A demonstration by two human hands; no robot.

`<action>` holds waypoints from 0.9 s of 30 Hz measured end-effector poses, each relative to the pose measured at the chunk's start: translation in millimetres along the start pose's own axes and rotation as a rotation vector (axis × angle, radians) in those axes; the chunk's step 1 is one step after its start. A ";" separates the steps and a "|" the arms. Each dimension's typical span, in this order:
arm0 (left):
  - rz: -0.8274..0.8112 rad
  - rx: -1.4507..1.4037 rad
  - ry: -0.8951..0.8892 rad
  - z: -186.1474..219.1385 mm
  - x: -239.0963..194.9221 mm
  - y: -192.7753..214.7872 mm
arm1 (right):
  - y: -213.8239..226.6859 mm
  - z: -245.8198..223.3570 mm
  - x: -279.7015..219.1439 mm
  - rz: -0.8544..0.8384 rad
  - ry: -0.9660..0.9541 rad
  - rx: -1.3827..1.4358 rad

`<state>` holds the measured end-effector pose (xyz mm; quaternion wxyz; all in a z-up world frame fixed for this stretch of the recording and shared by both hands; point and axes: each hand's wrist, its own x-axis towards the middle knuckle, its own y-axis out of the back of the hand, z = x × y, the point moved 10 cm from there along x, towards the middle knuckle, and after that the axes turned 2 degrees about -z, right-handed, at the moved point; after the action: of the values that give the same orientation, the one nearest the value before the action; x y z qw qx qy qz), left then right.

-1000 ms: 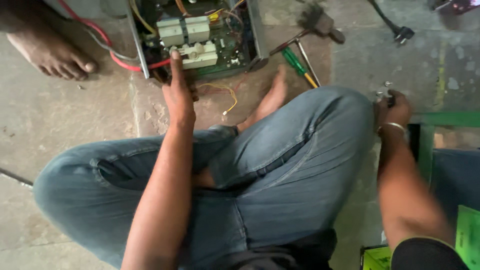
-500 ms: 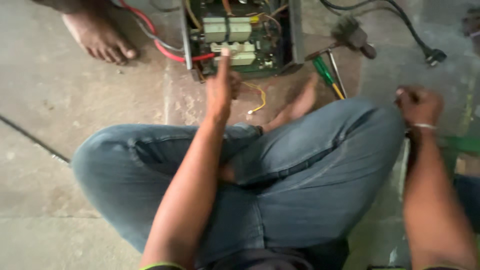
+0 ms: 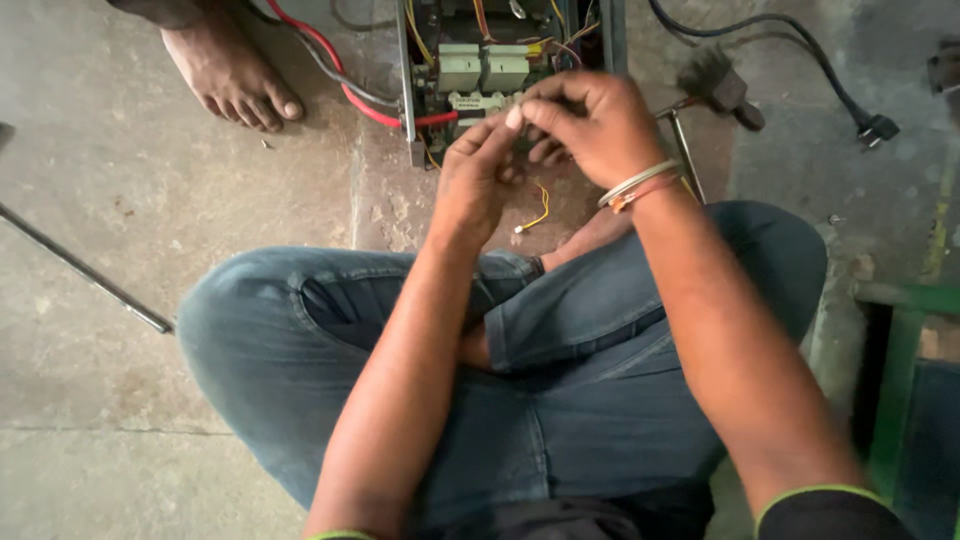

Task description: The person sits on the floor and works on an open electronic device, likely a power inverter. They use a screwdriver to tighten screws on the circuit board and connect wires to terminals. The person also handles small components and adjusts connections within the device.

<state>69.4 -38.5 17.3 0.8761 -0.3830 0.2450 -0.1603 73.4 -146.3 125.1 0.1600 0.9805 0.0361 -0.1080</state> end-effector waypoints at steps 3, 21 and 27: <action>-0.051 0.023 0.017 -3.1 6.2 3.3 | 1.3 14.7 0.7 0.025 -0.038 0.176; -0.173 0.052 -0.179 7.0 12.7 1.9 | 0.7 -1.2 0.4 -0.018 0.186 -0.073; -0.160 0.077 -0.231 13.2 10.3 -4.1 | 3.2 -4.4 -2.5 -0.042 0.162 0.034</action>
<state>84.9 -38.2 25.0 0.8970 -0.3832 0.1051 -0.1936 72.2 -148.1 130.8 0.1376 0.9877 0.0676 -0.0322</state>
